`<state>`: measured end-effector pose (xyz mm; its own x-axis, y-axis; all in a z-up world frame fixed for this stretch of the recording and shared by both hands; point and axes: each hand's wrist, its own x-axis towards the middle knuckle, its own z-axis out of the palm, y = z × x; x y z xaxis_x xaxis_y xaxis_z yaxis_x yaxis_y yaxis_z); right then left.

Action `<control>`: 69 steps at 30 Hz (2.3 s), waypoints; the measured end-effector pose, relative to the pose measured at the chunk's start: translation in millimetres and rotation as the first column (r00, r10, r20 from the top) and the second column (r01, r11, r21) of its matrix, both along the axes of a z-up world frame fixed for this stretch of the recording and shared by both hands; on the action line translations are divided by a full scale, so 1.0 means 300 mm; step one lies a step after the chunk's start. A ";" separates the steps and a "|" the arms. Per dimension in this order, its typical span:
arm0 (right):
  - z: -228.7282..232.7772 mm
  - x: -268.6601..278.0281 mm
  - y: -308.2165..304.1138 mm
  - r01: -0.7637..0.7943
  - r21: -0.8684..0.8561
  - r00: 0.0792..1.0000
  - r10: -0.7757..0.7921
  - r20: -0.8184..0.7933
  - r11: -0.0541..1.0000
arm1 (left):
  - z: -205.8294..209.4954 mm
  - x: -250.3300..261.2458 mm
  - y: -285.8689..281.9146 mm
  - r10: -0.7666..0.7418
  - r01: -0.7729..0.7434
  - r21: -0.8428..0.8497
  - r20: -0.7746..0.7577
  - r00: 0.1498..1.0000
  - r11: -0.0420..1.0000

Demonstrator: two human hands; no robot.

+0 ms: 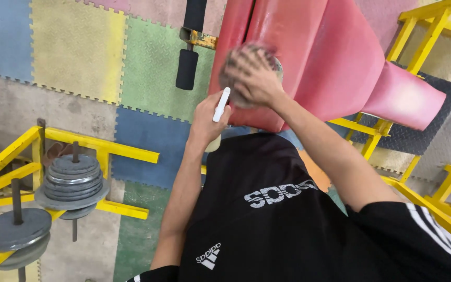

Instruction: Cleaning and wiping down weight plates using a spray bottle and cloth.

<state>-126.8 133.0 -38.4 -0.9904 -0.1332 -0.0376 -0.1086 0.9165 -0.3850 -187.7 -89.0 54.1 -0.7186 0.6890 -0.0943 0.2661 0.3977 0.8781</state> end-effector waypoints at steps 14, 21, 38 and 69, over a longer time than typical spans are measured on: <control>0.036 0.092 0.013 0.089 0.009 0.996 -0.089 -0.024 0.996 | 0.021 0.010 -0.005 0.023 -0.023 0.001 0.018 1.000 1.000; -0.084 0.106 -0.115 0.687 -0.207 0.687 -0.716 -0.127 0.696 | 0.021 0.010 -0.011 0.011 -0.012 0.019 0.035 0.999 1.000; 0.236 0.092 -0.117 0.486 -0.033 0.874 -0.487 0.000 0.873 | 0.028 0.022 0.051 -0.057 0.056 0.094 0.008 0.998 0.994; 0.229 0.105 0.367 0.731 -0.416 0.620 -0.782 0.074 0.541 | 0.047 0.054 0.073 -0.049 0.064 -0.153 0.097 0.994 0.986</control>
